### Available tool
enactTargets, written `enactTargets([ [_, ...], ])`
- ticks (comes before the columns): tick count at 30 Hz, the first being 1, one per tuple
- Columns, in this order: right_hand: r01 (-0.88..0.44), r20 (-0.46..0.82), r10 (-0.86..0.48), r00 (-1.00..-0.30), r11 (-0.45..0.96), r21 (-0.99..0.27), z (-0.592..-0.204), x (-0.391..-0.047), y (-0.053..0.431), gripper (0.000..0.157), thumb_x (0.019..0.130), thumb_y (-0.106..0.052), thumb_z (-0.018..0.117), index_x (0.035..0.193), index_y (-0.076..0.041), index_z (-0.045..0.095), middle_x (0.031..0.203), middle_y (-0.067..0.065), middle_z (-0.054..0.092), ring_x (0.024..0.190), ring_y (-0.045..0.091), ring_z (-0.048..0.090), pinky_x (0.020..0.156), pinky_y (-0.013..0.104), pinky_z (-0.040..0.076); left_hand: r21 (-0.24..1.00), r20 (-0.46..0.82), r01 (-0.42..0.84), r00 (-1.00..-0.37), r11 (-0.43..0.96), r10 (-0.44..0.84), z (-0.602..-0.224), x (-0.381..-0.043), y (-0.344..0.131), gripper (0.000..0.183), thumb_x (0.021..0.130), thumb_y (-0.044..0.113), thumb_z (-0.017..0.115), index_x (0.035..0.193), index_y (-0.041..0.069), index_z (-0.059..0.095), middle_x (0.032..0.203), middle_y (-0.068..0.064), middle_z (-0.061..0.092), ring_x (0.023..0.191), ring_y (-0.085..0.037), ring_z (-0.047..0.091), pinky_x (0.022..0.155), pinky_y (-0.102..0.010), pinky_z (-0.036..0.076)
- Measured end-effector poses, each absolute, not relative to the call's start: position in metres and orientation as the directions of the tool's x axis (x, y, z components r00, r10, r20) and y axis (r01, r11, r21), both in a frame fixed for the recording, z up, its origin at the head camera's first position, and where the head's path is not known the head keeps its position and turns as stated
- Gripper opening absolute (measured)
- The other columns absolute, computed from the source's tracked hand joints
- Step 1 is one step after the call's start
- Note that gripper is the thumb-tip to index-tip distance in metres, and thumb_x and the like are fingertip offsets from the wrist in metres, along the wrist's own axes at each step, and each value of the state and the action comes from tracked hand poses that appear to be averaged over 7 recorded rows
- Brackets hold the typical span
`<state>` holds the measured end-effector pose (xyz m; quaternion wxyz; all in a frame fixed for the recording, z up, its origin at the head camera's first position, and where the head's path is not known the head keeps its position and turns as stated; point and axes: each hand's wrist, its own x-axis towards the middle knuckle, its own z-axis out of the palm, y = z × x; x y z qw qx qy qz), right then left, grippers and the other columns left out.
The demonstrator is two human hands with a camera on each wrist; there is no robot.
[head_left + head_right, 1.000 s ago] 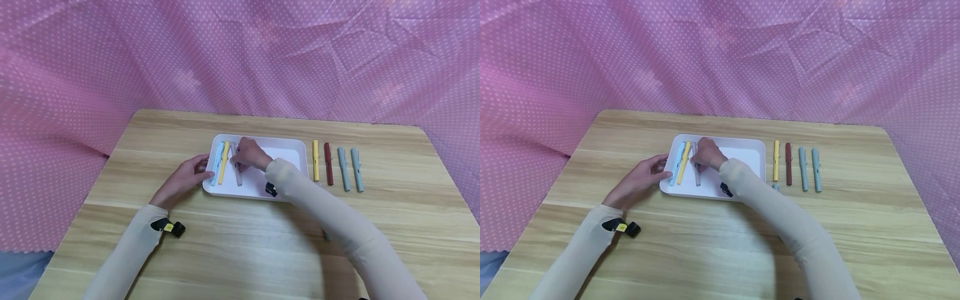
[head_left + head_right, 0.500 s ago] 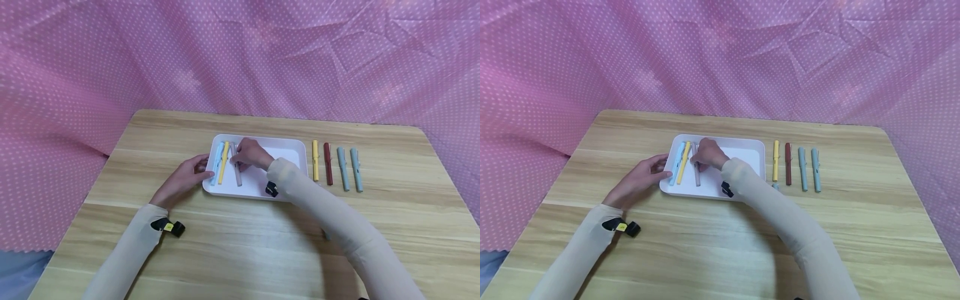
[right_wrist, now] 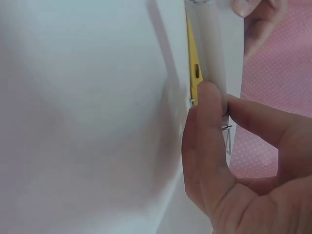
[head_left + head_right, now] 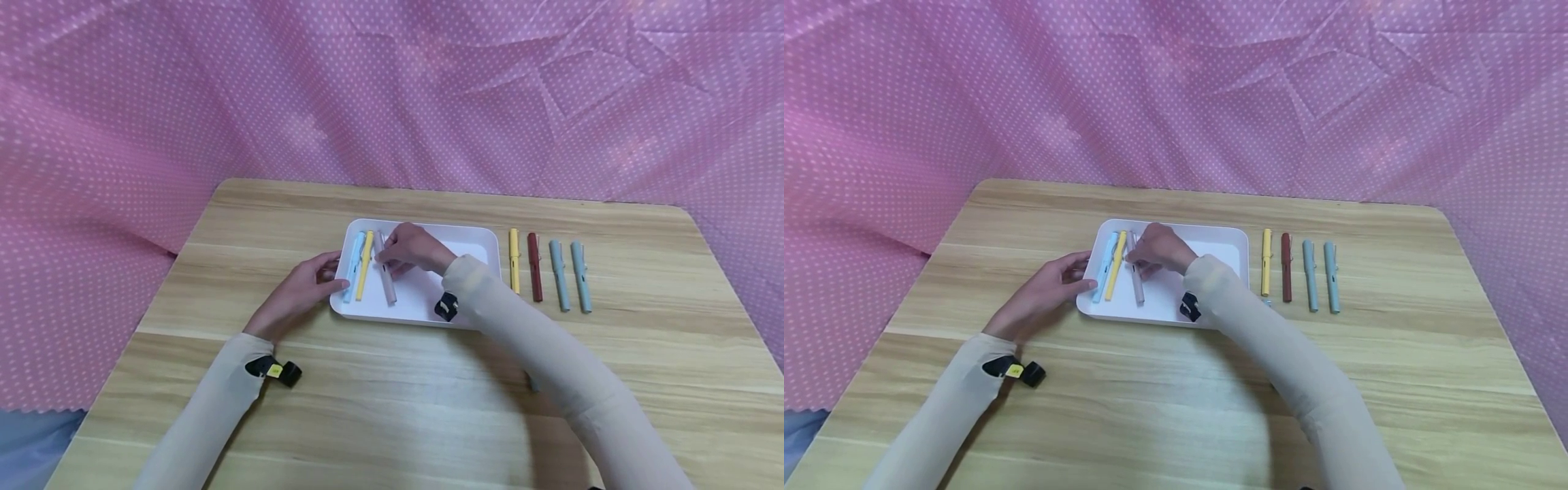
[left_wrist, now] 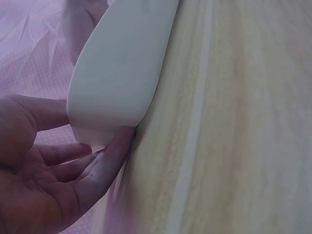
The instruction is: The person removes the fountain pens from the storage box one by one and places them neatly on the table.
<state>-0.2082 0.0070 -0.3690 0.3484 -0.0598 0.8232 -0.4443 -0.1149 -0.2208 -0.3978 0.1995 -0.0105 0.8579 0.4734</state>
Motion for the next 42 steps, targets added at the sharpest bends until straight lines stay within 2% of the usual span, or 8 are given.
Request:
enactTargets([
  [8, 0.253, -0.511, -0.455, -0.729, 0.515, -0.819, -0.366, -0.209, 0.014, 0.014, 0.098, -0.011, 0.073, 0.098, -0.002, 0.063, 0.1, 0.013, 0.07, 0.082, 0.019, 0.068, 0.078, 0.033, 0.063, 0.805, -0.36, -0.218, -0.919, 0.551, 0.162, -0.401, -0.116, -0.222, 0.07, 0.103, 0.028, 0.068, 0.163, 0.015, 0.035, 0.146, -0.012, 0.056, 0.135, -0.032, 0.051, 0.117, -0.053, 0.038],
  [17, 0.273, -0.487, -0.466, -0.739, 0.454, -0.848, -0.352, -0.208, 0.021, 0.024, 0.097, -0.014, 0.075, 0.112, 0.002, 0.065, 0.108, 0.015, 0.07, 0.092, 0.021, 0.069, 0.08, 0.034, 0.063, 0.813, -0.348, -0.205, -0.922, 0.545, 0.172, -0.402, -0.116, -0.223, 0.07, 0.102, 0.028, 0.068, 0.163, 0.015, 0.034, 0.145, -0.013, 0.056, 0.135, -0.032, 0.051, 0.117, -0.052, 0.038],
  [26, 0.278, -0.466, -0.473, -0.748, 0.414, -0.867, -0.339, -0.202, 0.03, 0.025, 0.098, -0.013, 0.075, 0.114, 0.002, 0.064, 0.109, 0.017, 0.069, 0.095, 0.023, 0.069, 0.08, 0.035, 0.063, 0.811, -0.355, -0.209, -0.918, 0.547, 0.176, -0.401, -0.115, -0.223, 0.07, 0.103, 0.028, 0.067, 0.163, 0.014, 0.033, 0.146, -0.013, 0.055, 0.135, -0.032, 0.051, 0.116, -0.052, 0.039],
  [34, 0.247, -0.405, -0.512, -0.757, 0.349, -0.904, -0.332, -0.198, 0.044, 0.025, 0.099, -0.01, 0.072, 0.116, 0.005, 0.063, 0.121, 0.027, 0.068, 0.101, 0.028, 0.071, 0.082, 0.038, 0.063, 0.808, -0.343, -0.198, -0.924, 0.555, 0.169, -0.401, -0.115, -0.222, 0.071, 0.103, 0.027, 0.067, 0.163, 0.012, 0.033, 0.144, -0.014, 0.056, 0.133, -0.033, 0.051, 0.116, -0.052, 0.039],
  [42, 0.239, -0.375, -0.487, -0.789, 0.318, -0.917, -0.327, -0.191, 0.065, 0.025, 0.1, -0.007, 0.07, 0.118, 0.006, 0.06, 0.117, 0.025, 0.069, 0.111, 0.038, 0.069, 0.08, 0.039, 0.064, 0.807, -0.317, -0.167, -0.932, 0.567, 0.175, -0.402, -0.115, -0.221, 0.071, 0.103, 0.026, 0.068, 0.163, 0.01, 0.034, 0.144, -0.015, 0.056, 0.133, -0.034, 0.052, 0.116, -0.053, 0.04],
])
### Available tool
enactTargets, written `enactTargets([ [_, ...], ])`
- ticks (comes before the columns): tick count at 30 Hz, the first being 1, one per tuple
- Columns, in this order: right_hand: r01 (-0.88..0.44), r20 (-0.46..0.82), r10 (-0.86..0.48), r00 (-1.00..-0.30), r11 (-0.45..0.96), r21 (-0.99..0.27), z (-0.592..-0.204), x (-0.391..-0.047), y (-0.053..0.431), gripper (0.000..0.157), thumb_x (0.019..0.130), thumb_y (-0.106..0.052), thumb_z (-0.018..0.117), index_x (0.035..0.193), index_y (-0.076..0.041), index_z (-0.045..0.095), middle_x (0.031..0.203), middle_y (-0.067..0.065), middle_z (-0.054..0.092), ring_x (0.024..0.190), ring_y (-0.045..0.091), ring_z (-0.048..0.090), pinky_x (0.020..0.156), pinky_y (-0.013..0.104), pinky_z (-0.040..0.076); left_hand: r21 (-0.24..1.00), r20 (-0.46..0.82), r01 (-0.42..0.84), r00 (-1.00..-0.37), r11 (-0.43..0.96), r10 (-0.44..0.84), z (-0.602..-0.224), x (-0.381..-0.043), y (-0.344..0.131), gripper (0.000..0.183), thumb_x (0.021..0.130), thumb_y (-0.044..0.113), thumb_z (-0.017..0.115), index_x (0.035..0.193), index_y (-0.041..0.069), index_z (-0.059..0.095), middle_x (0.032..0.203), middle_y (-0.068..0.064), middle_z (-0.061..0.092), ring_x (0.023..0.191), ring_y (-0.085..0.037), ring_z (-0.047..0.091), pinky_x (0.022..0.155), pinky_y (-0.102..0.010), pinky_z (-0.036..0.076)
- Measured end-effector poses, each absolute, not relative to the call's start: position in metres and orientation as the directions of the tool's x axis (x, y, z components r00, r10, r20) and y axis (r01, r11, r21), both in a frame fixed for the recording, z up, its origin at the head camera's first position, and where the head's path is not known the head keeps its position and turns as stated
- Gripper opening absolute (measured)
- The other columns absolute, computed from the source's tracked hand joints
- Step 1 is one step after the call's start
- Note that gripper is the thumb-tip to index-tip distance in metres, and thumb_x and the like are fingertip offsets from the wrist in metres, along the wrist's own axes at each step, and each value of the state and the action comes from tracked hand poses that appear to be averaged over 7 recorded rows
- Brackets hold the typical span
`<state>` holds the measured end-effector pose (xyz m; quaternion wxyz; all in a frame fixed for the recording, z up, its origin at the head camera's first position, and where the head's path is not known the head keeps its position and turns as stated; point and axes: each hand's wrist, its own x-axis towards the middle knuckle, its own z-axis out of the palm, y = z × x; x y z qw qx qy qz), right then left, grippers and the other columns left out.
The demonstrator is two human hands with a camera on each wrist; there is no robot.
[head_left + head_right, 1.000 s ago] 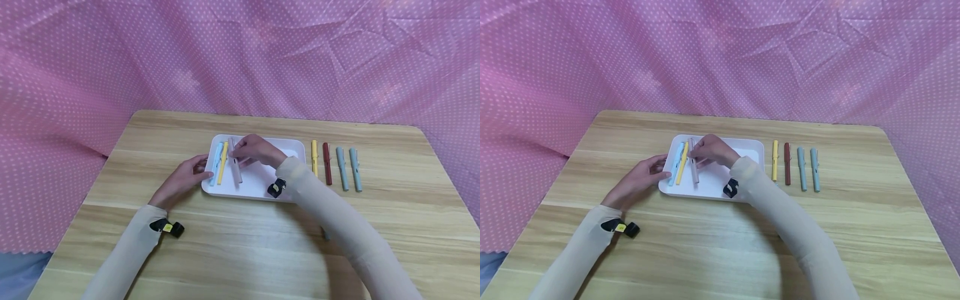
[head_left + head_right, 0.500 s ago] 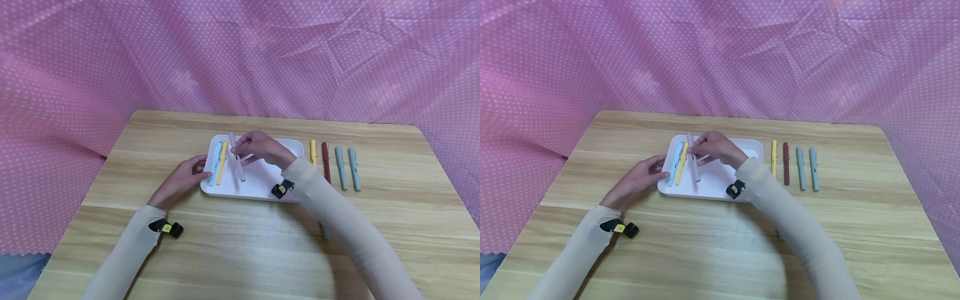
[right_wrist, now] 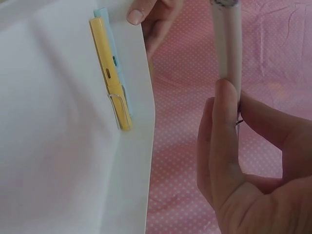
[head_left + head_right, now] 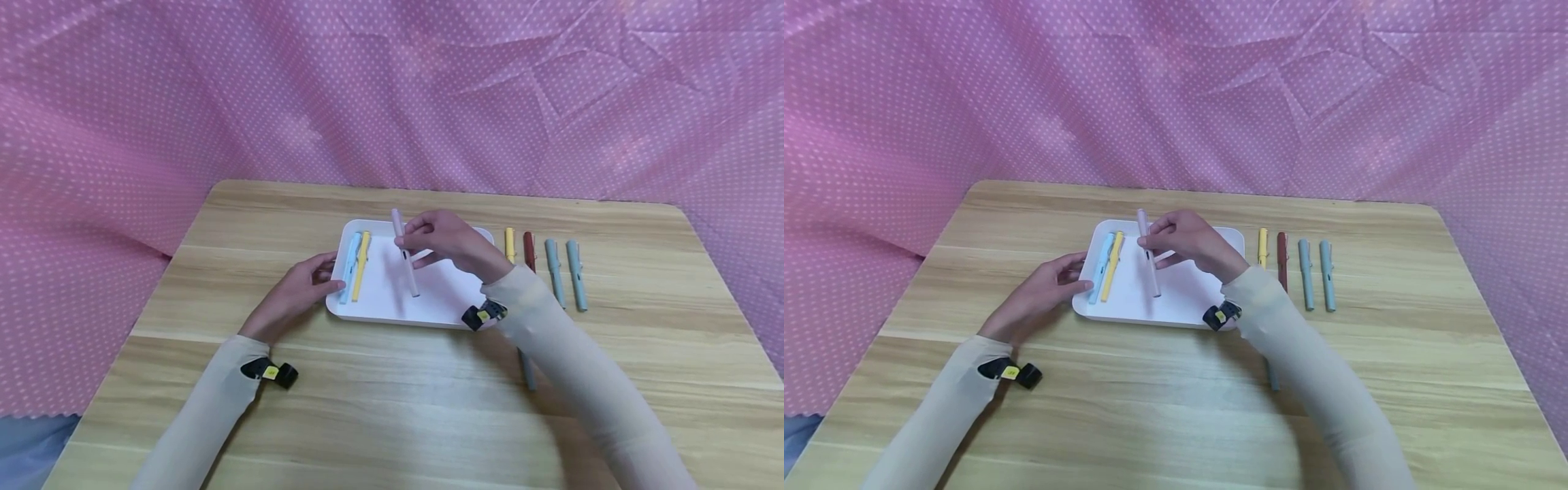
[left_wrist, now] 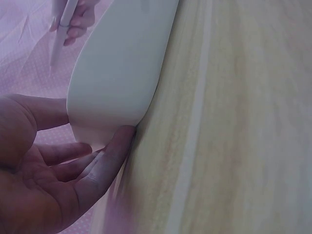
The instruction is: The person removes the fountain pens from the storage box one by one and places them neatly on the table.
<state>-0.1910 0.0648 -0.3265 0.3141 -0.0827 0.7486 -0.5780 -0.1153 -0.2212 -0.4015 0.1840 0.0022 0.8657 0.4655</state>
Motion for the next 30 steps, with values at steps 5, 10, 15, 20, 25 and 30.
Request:
enactTargets([
  [5, 0.232, -0.355, -0.466, -0.81, 0.302, -0.925, -0.325, -0.186, 0.078, 0.027, 0.099, -0.007, 0.071, 0.12, 0.006, 0.06, 0.116, 0.023, 0.069, 0.107, 0.035, 0.07, 0.08, 0.039, 0.064, 0.811, -0.305, -0.154, -0.934, 0.565, 0.183, -0.402, -0.115, -0.222, 0.071, 0.103, 0.026, 0.068, 0.162, 0.01, 0.034, 0.145, -0.015, 0.056, 0.135, -0.034, 0.051, 0.116, -0.053, 0.039],
  [10, 0.231, -0.334, -0.456, -0.825, 0.267, -0.935, -0.324, -0.18, 0.093, 0.029, 0.099, -0.006, 0.071, 0.122, 0.007, 0.058, 0.11, 0.019, 0.07, 0.1, 0.03, 0.071, 0.08, 0.038, 0.064, 0.81, -0.311, -0.16, -0.933, 0.564, 0.182, -0.402, -0.114, -0.223, 0.071, 0.103, 0.027, 0.067, 0.163, 0.011, 0.033, 0.144, -0.014, 0.056, 0.133, -0.033, 0.052, 0.115, -0.053, 0.04],
  [15, 0.248, -0.336, -0.428, -0.839, 0.25, -0.936, -0.322, -0.176, 0.111, 0.034, 0.099, -0.007, 0.071, 0.124, 0.007, 0.055, 0.106, 0.014, 0.069, 0.094, 0.025, 0.071, 0.08, 0.037, 0.064, 0.807, -0.312, -0.156, -0.931, 0.569, 0.188, -0.401, -0.114, -0.223, 0.07, 0.103, 0.028, 0.067, 0.163, 0.011, 0.034, 0.144, -0.015, 0.056, 0.133, -0.034, 0.052, 0.115, -0.053, 0.04],
  [20, 0.264, -0.353, -0.381, -0.855, 0.266, -0.927, -0.323, -0.172, 0.128, 0.035, 0.099, -0.01, 0.072, 0.125, 0.007, 0.054, 0.107, 0.012, 0.067, 0.098, 0.023, 0.069, 0.081, 0.036, 0.063, 0.807, -0.314, -0.158, -0.931, 0.569, 0.187, -0.4, -0.114, -0.223, 0.071, 0.103, 0.028, 0.067, 0.163, 0.01, 0.033, 0.145, -0.015, 0.056, 0.134, -0.034, 0.051, 0.115, -0.053, 0.04],
  [25, 0.234, -0.343, -0.368, -0.864, 0.31, -0.922, -0.324, -0.167, 0.145, 0.036, 0.1, -0.015, 0.071, 0.123, 0.006, 0.054, 0.111, 0.014, 0.065, 0.102, 0.022, 0.066, 0.083, 0.038, 0.063, 0.81, -0.318, -0.162, -0.929, 0.564, 0.189, -0.4, -0.114, -0.222, 0.07, 0.103, 0.027, 0.067, 0.163, 0.011, 0.033, 0.147, -0.015, 0.054, 0.136, -0.034, 0.05, 0.116, -0.053, 0.039],
  [30, 0.233, -0.352, -0.346, -0.87, 0.34, -0.911, -0.323, -0.159, 0.158, 0.041, 0.099, -0.019, 0.073, 0.126, 0.006, 0.053, 0.113, 0.016, 0.065, 0.104, 0.023, 0.066, 0.085, 0.039, 0.063, 0.812, -0.326, -0.173, -0.927, 0.557, 0.188, -0.4, -0.115, -0.222, 0.07, 0.103, 0.027, 0.067, 0.163, 0.011, 0.033, 0.146, -0.015, 0.055, 0.136, -0.034, 0.05, 0.116, -0.053, 0.04],
])
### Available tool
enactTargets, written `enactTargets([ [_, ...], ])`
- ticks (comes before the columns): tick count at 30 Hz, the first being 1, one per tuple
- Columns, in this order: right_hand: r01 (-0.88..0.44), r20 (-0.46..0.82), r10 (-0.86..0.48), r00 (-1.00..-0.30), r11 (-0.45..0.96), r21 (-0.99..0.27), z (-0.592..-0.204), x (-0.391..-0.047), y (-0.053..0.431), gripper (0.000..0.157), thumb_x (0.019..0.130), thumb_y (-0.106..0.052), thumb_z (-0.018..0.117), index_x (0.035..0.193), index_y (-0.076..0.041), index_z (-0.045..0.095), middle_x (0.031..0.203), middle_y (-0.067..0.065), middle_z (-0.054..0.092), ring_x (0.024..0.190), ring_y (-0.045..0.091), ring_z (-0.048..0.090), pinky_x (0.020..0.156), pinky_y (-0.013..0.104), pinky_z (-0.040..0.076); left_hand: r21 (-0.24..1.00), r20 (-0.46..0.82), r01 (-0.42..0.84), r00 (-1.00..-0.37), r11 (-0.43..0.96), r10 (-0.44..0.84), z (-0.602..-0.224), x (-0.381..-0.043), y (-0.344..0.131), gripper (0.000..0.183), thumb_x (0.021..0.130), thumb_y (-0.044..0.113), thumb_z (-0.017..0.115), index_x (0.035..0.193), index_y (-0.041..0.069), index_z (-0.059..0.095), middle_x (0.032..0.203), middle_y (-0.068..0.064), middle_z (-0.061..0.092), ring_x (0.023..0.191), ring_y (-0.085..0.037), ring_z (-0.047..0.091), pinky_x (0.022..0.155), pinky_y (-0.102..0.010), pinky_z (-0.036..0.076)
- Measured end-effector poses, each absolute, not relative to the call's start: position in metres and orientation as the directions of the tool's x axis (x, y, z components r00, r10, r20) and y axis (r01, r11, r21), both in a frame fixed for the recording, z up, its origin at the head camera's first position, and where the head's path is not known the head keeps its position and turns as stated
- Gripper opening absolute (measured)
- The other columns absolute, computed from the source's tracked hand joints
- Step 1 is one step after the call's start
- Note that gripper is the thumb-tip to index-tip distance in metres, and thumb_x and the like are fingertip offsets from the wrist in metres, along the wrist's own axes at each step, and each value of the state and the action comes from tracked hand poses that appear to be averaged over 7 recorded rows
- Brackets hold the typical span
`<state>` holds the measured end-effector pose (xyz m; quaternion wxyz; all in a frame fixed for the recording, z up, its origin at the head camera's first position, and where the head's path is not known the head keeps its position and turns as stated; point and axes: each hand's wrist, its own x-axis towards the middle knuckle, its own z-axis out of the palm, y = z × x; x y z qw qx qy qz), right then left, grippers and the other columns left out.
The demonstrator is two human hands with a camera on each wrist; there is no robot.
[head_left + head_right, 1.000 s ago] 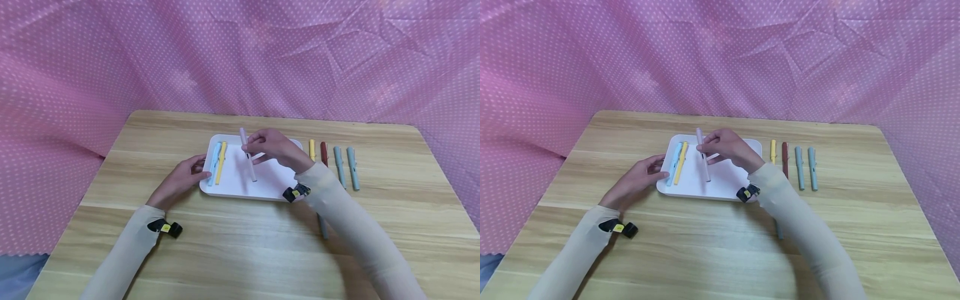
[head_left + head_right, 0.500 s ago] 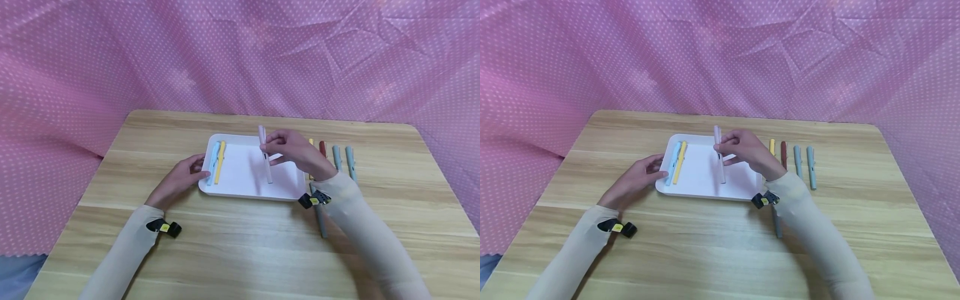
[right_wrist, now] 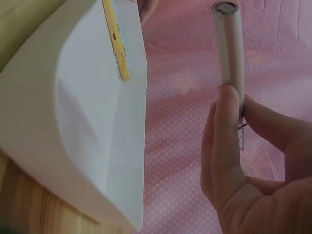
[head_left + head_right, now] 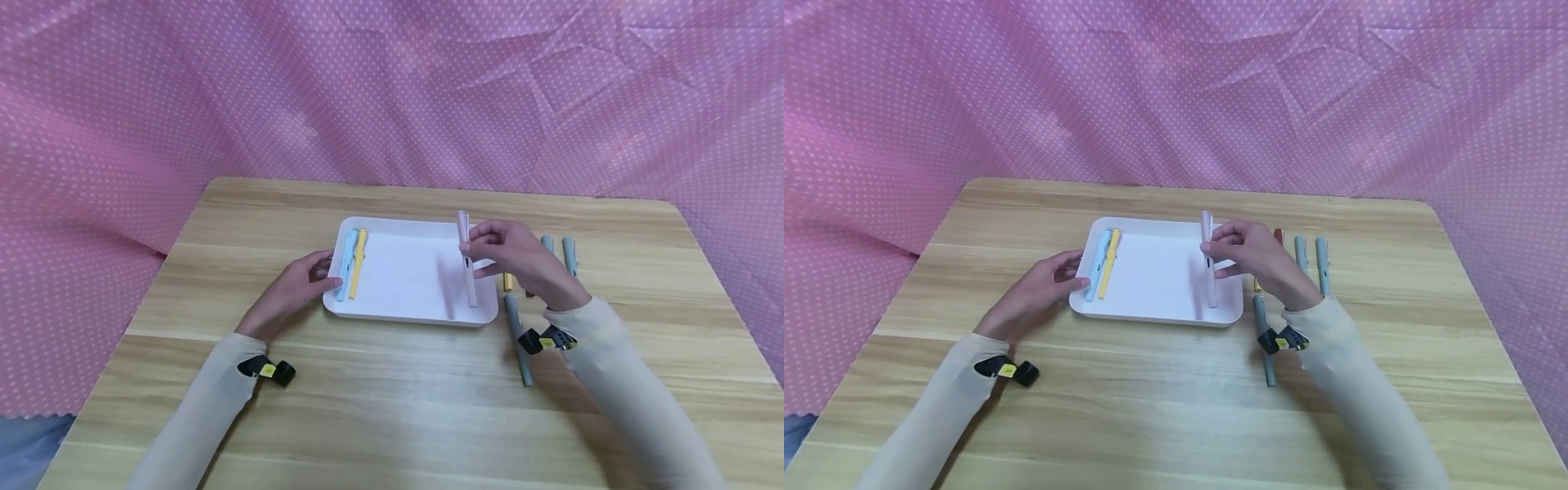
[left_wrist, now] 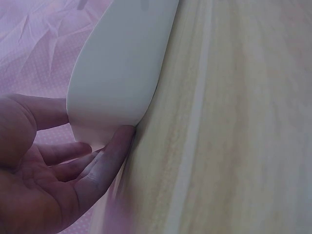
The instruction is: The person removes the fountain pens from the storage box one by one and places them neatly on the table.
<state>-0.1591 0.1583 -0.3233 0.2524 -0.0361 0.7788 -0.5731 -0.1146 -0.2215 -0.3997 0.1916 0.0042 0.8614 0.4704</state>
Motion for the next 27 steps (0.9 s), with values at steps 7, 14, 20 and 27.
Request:
enactTargets([
  [7, 0.24, -0.348, -0.322, -0.88, 0.331, -0.913, -0.316, -0.147, 0.179, 0.046, 0.099, -0.021, 0.074, 0.129, 0.005, 0.051, 0.112, 0.012, 0.064, 0.097, 0.018, 0.069, 0.084, 0.039, 0.063, 0.814, -0.333, -0.182, -0.924, 0.551, 0.187, -0.4, -0.116, -0.221, 0.071, 0.103, 0.026, 0.067, 0.163, 0.011, 0.033, 0.147, -0.014, 0.054, 0.136, -0.033, 0.05, 0.116, -0.052, 0.04],
  [14, 0.232, -0.344, -0.311, -0.886, 0.345, -0.909, -0.314, -0.138, 0.197, 0.046, 0.099, -0.022, 0.073, 0.128, 0.005, 0.051, 0.111, 0.011, 0.063, 0.098, 0.019, 0.069, 0.086, 0.041, 0.062, 0.806, -0.339, -0.185, -0.923, 0.562, 0.182, -0.4, -0.115, -0.221, 0.07, 0.104, 0.027, 0.066, 0.163, 0.011, 0.033, 0.148, -0.015, 0.054, 0.136, -0.034, 0.05, 0.116, -0.053, 0.039],
  [20, 0.228, -0.337, -0.292, -0.895, 0.35, -0.909, -0.317, -0.131, 0.211, 0.042, 0.1, -0.02, 0.073, 0.124, 0.006, 0.051, 0.105, 0.007, 0.064, 0.09, 0.015, 0.07, 0.079, 0.037, 0.064, 0.807, -0.337, -0.179, -0.922, 0.563, 0.191, -0.4, -0.115, -0.22, 0.071, 0.104, 0.029, 0.066, 0.163, 0.011, 0.032, 0.146, -0.015, 0.054, 0.135, -0.034, 0.05, 0.116, -0.053, 0.04],
  [27, 0.231, -0.334, -0.254, -0.908, 0.364, -0.902, -0.323, -0.123, 0.228, 0.042, 0.1, -0.018, 0.072, 0.126, 0.008, 0.051, 0.107, 0.009, 0.06, 0.091, 0.014, 0.066, 0.081, 0.036, 0.063, 0.805, -0.323, -0.16, -0.926, 0.572, 0.196, -0.398, -0.114, -0.221, 0.071, 0.103, 0.028, 0.066, 0.163, 0.011, 0.033, 0.143, -0.015, 0.056, 0.132, -0.034, 0.052, 0.114, -0.053, 0.042],
])
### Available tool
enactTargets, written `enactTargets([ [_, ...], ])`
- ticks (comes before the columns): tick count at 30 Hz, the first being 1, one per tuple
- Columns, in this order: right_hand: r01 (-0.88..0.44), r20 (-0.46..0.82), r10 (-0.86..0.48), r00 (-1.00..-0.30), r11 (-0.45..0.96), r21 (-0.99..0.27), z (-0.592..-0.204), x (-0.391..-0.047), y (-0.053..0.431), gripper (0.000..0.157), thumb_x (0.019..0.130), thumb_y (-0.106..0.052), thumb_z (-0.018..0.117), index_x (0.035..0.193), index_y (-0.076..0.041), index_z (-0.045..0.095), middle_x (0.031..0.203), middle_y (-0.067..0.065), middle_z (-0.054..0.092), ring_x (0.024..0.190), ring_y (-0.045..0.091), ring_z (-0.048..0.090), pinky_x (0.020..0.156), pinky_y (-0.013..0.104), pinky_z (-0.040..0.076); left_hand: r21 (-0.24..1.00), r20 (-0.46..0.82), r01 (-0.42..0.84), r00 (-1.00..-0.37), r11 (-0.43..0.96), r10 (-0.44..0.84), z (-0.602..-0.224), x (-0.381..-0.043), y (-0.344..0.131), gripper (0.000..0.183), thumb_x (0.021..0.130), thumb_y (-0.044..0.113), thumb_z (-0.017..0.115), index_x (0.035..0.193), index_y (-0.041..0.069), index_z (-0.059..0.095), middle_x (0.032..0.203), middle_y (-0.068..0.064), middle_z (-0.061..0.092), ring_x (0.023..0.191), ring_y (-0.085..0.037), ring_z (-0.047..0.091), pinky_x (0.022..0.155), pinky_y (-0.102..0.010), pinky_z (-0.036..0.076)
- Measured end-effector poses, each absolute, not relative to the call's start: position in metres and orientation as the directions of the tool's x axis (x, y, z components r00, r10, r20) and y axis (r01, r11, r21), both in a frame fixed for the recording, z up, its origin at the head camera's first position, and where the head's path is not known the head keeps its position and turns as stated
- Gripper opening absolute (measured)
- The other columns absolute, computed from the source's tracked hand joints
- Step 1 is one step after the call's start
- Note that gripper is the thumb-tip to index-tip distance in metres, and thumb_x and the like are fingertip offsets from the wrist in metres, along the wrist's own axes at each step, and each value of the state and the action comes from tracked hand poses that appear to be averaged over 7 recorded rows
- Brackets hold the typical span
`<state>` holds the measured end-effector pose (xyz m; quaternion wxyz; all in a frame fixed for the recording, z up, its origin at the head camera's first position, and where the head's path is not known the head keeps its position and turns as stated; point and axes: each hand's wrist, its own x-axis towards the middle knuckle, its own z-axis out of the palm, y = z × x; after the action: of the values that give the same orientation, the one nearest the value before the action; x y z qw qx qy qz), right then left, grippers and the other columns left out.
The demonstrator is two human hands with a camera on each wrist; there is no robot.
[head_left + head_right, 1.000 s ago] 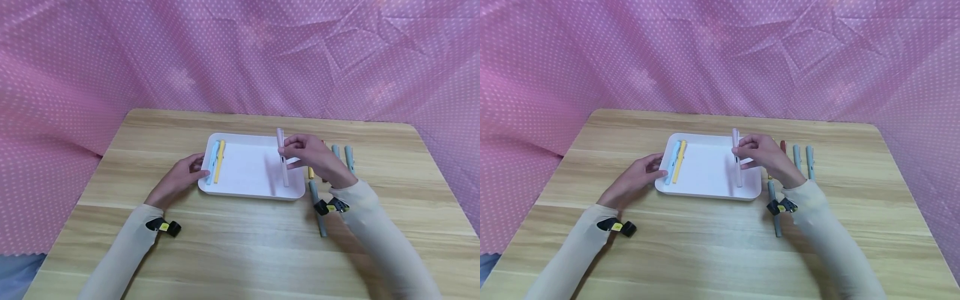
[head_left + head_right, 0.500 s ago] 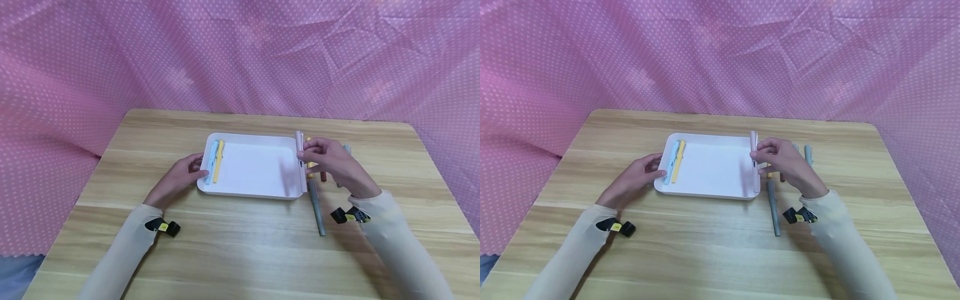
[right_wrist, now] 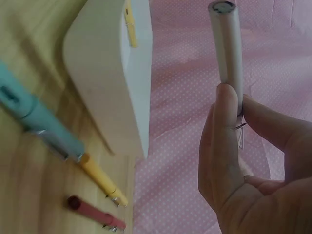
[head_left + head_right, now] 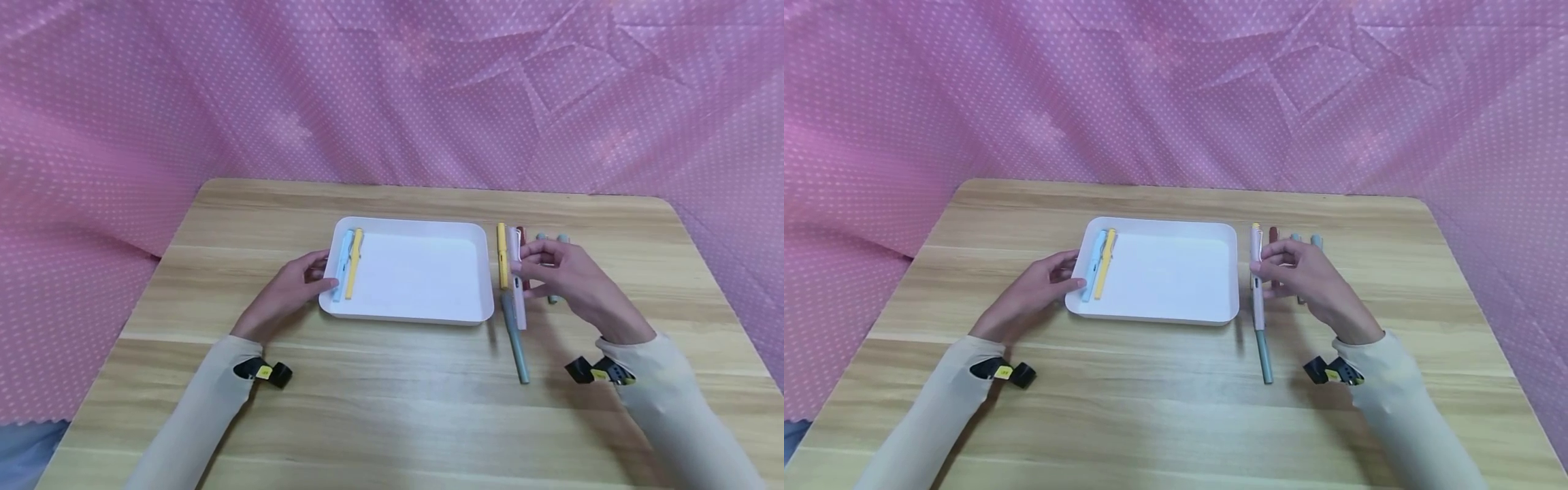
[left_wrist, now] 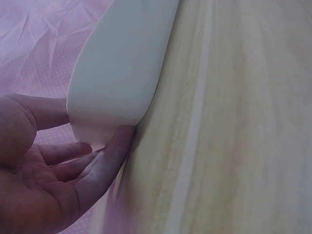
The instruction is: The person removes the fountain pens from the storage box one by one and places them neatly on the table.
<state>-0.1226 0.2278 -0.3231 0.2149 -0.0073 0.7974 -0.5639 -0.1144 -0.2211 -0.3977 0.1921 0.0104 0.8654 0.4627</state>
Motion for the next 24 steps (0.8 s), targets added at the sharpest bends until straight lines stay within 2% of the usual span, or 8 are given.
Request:
enactTargets([
  [11, 0.231, -0.33, -0.236, -0.914, 0.365, -0.902, -0.333, -0.105, 0.249, 0.038, 0.101, -0.015, 0.07, 0.124, 0.008, 0.052, 0.103, 0.003, 0.063, 0.087, 0.011, 0.069, 0.078, 0.034, 0.064, 0.809, -0.315, -0.153, -0.928, 0.568, 0.199, -0.398, -0.114, -0.222, 0.071, 0.103, 0.028, 0.066, 0.163, 0.01, 0.032, 0.14, -0.015, 0.058, 0.13, -0.033, 0.053, 0.114, -0.053, 0.042],
  [24, 0.276, -0.384, -0.204, -0.901, 0.414, -0.867, -0.35, -0.09, 0.264, 0.046, 0.1, -0.018, 0.072, 0.129, 0.011, 0.052, 0.103, 0.005, 0.065, 0.089, 0.01, 0.068, 0.08, 0.035, 0.063, 0.807, -0.32, -0.158, -0.927, 0.569, 0.195, -0.4, -0.115, -0.222, 0.071, 0.104, 0.028, 0.066, 0.163, 0.01, 0.032, 0.143, -0.016, 0.057, 0.132, -0.034, 0.053, 0.114, -0.053, 0.042],
])
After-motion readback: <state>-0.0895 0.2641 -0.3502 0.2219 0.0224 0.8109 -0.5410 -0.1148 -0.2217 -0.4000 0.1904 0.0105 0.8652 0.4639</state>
